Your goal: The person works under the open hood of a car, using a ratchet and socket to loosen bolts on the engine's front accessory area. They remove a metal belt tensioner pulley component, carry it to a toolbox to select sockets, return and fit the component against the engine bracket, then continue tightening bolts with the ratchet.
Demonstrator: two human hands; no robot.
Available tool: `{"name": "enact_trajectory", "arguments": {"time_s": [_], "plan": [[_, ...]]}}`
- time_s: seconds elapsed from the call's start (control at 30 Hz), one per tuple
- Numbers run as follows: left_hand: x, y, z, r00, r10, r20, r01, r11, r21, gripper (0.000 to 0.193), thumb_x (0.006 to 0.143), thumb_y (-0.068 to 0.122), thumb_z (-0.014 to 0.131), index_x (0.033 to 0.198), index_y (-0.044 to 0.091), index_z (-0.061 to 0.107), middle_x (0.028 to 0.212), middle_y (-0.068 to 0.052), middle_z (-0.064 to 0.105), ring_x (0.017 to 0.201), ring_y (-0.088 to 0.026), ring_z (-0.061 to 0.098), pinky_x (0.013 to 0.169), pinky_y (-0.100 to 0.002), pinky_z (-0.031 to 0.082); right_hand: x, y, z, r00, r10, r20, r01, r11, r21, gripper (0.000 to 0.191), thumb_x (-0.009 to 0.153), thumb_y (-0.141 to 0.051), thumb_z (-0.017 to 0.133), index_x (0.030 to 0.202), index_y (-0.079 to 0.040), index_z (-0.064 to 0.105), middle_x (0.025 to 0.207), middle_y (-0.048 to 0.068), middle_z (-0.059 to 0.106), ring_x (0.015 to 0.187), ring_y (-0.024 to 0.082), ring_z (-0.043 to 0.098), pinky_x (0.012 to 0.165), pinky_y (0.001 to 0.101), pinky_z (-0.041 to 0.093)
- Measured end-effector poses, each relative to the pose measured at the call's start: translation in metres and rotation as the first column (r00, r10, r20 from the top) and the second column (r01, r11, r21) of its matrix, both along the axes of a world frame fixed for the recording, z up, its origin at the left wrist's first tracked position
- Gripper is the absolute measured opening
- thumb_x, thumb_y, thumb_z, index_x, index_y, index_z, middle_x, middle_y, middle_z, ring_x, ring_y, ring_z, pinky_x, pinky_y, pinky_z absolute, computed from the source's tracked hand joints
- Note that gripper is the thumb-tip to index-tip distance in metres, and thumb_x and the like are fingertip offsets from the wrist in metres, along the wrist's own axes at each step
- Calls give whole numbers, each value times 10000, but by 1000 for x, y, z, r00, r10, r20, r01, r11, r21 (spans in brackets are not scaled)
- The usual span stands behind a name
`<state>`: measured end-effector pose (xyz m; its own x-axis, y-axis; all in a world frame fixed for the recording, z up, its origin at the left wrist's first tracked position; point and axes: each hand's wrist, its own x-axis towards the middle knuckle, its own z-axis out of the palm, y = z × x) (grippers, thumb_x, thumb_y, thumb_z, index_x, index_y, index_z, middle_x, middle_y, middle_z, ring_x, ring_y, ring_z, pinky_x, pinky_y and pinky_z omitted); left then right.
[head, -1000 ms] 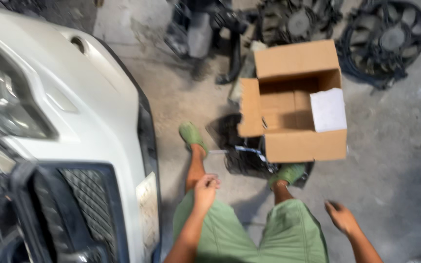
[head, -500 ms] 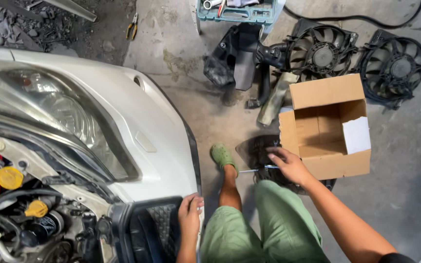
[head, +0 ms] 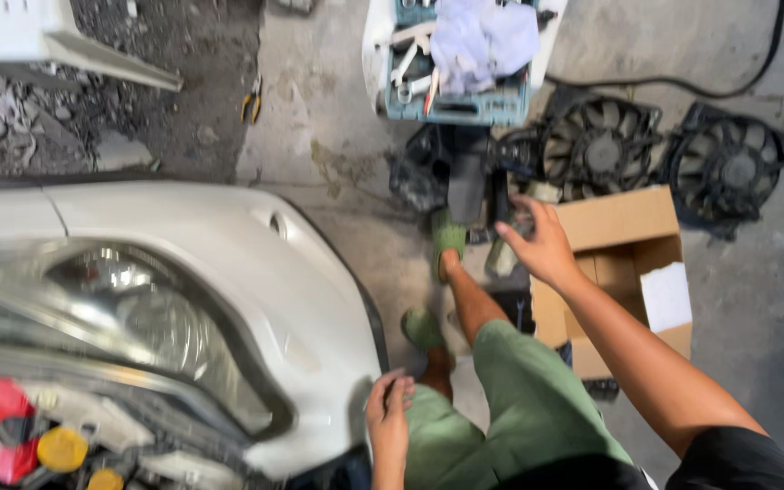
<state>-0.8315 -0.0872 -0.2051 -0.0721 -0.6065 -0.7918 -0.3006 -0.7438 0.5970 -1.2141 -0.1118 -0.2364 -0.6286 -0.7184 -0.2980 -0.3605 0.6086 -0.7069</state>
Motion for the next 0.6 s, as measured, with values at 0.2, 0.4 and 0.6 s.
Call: {"name": "enact_trajectory", "arguments": {"time_s": [0.2, 0.4, 0.6], "plan": [[-89, -76, -26, 992, 111, -55, -110, 993, 34, 233, 996, 172, 620, 1157, 28, 706, 984, -74, 755, 875, -130, 679, 740, -278, 519, -118, -223, -58, 892, -21, -451, -39, 992, -123, 920, 761, -438, 921, 1447, -19, 473, 1450, 315, 371, 1245, 523, 441, 921, 556, 432], [-181, -131, -20, 987, 54, -151, -45, 997, 64, 251, 1003, 174, 600, 1176, 20, 697, 1004, -70, 755, 907, -132, 700, 779, -275, 543, -199, -241, -99, 932, 227, -281, -211, 974, 86, 521, 874, -201, 803, 1368, -84, 686, 1311, 236, 625, 1193, 431, 612, 1029, 489, 522], [-204, -166, -31, 990, 50, -129, -42, 997, 64, 256, 1014, 186, 581, 1174, 19, 693, 1016, -74, 752, 920, -142, 713, 786, -282, 559, -333, -203, -64, 981, -146, -131, 89, 927, -365, 304, 962, -103, 739, 1242, 4, 686, 1122, 136, 742, 1024, 224, 711, 907, 373, 575]]}}
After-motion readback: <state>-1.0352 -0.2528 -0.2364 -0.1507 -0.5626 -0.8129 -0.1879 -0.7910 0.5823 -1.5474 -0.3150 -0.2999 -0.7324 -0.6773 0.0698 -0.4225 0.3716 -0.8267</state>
